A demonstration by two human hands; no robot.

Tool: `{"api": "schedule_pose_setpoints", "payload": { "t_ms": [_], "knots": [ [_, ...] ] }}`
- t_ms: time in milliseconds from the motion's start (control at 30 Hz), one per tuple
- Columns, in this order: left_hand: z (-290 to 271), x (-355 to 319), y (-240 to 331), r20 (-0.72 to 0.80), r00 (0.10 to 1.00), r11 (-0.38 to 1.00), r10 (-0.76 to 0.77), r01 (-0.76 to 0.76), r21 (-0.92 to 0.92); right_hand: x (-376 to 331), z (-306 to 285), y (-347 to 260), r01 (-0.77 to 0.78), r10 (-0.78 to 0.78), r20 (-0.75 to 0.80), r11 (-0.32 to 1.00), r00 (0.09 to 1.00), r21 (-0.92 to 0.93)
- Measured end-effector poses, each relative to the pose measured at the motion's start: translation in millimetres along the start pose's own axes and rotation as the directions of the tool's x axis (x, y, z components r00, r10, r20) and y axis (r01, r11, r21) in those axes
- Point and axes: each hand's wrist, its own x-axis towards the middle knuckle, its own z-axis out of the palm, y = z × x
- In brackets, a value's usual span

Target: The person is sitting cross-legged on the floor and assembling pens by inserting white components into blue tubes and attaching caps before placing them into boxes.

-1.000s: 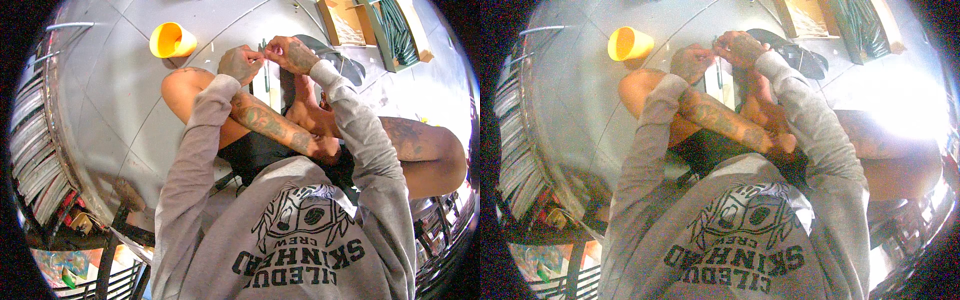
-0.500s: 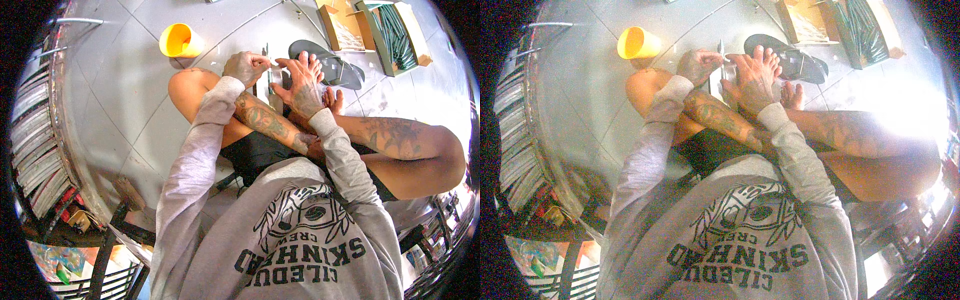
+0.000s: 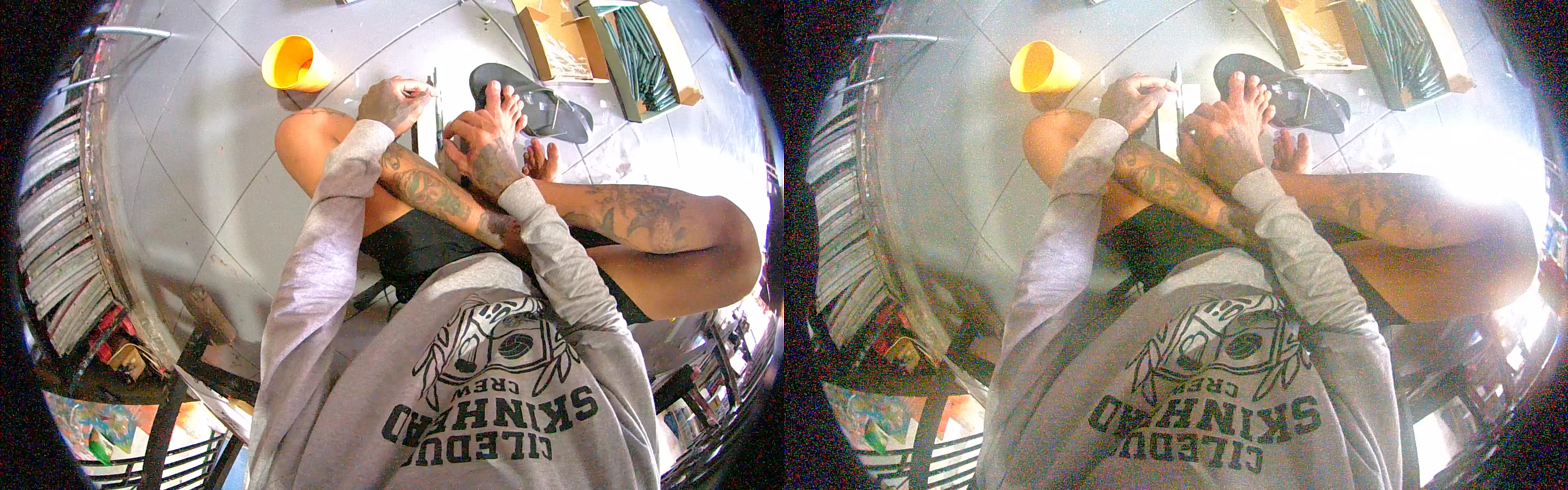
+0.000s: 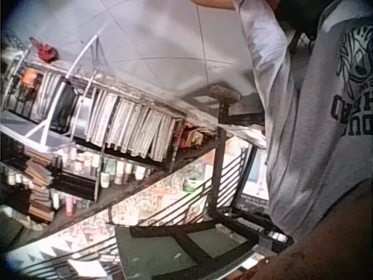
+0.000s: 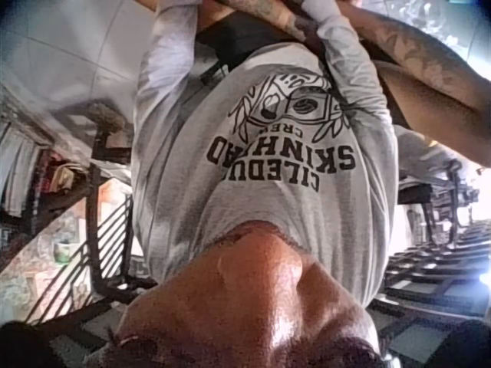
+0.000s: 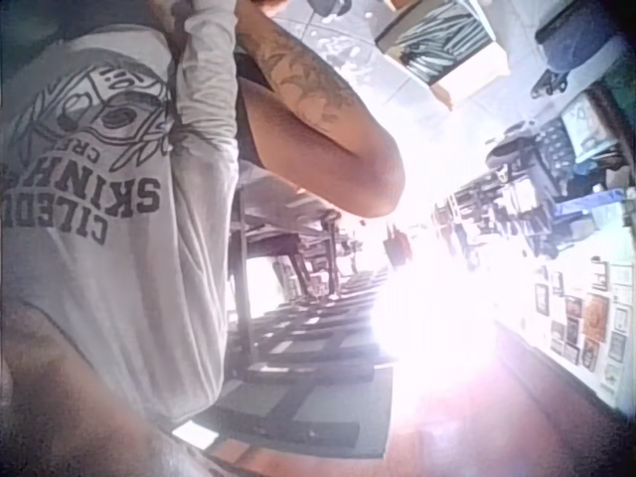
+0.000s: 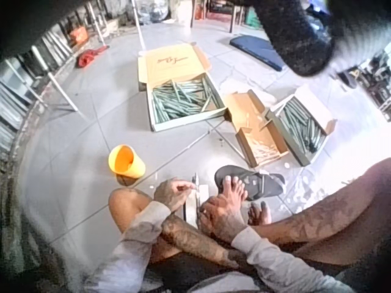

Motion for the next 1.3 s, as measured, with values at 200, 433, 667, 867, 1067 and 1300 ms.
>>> {"api": "schedule_pose_setpoints", "payload": {
  "t_ms": [200,433,667,867,1067,1300],
  "knots": [
    [-2.5,-1.4,0.8,0.029,0.995,0.994,-0.094,0.095,-0.058,-15.6,9.6,5.4,-0.014,0.004,0.088,0.994,0.996,0.11],
    [-7.3,-2.9,0.5,0.093,0.983,0.987,-0.161,0.159,0.031,-18.4,3.5,1.3,0.028,-0.044,0.107,0.988,0.993,0.151],
    [-15.1,-11.0,12.2,0.073,0.993,0.979,-0.089,0.073,0.19,-24.6,11.3,8.5,0.001,-0.018,0.135,0.992,0.991,0.123],
    [-22.4,-36.6,21.3,0.056,0.997,0.968,-0.045,0.029,0.251,-20.9,0.6,1.9,0.063,-0.084,0.183,0.991,0.98,0.12],
    [-17.3,-38.0,19.3,-0.015,1.0,0.991,0.009,-0.007,0.13,-20.0,-4.1,-1.4,0.073,-0.11,0.187,0.978,0.976,0.195],
    [-16.5,-35.8,26.5,-0.021,1.0,0.989,0.017,-0.014,0.146,-21.7,-2.6,0.2,0.05,-0.085,0.162,0.976,0.983,0.213]
  ]
}}
